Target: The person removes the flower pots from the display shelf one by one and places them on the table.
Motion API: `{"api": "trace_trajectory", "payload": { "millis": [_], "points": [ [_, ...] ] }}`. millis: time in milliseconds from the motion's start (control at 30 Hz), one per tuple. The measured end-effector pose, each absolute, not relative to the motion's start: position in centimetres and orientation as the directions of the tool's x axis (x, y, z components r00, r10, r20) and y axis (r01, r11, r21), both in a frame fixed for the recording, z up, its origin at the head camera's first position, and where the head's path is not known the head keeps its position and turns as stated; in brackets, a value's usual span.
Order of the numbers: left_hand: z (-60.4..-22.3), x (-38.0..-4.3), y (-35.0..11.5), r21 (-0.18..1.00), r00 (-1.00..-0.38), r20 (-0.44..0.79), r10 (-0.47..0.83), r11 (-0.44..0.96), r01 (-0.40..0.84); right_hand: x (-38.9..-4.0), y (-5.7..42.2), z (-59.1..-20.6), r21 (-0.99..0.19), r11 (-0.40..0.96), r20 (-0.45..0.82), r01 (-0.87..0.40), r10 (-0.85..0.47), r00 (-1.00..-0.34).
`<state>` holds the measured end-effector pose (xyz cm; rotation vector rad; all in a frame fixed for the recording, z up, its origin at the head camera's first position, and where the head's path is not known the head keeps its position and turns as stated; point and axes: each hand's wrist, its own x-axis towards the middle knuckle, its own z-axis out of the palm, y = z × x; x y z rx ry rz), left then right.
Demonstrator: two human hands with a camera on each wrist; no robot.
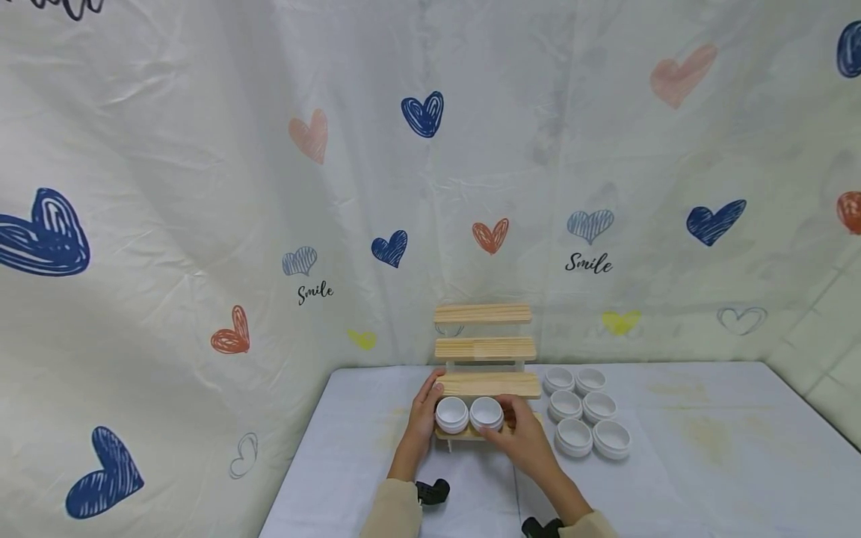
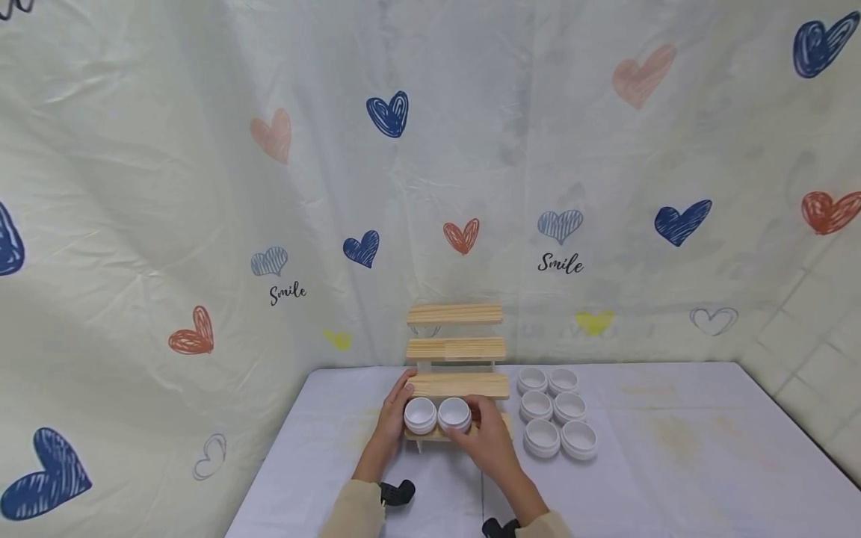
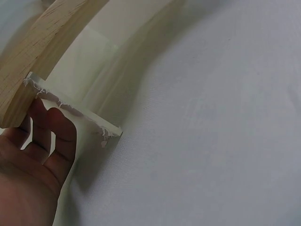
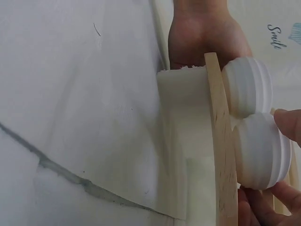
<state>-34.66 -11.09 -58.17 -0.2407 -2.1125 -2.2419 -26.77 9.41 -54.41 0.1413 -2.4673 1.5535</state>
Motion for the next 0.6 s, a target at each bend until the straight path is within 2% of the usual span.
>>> {"api": "trace_trajectory", "payload": {
  "millis": [600],
  "points": [
    [-58.27, -34.7, -11.18, 0.986, -0.985, 0.157, 0.066, -0.062, 0.153, -26.8, 8.97, -54.37, -0.866, 0.47, 0.223, -0.17, 0.059, -0.973]
  ]
}}
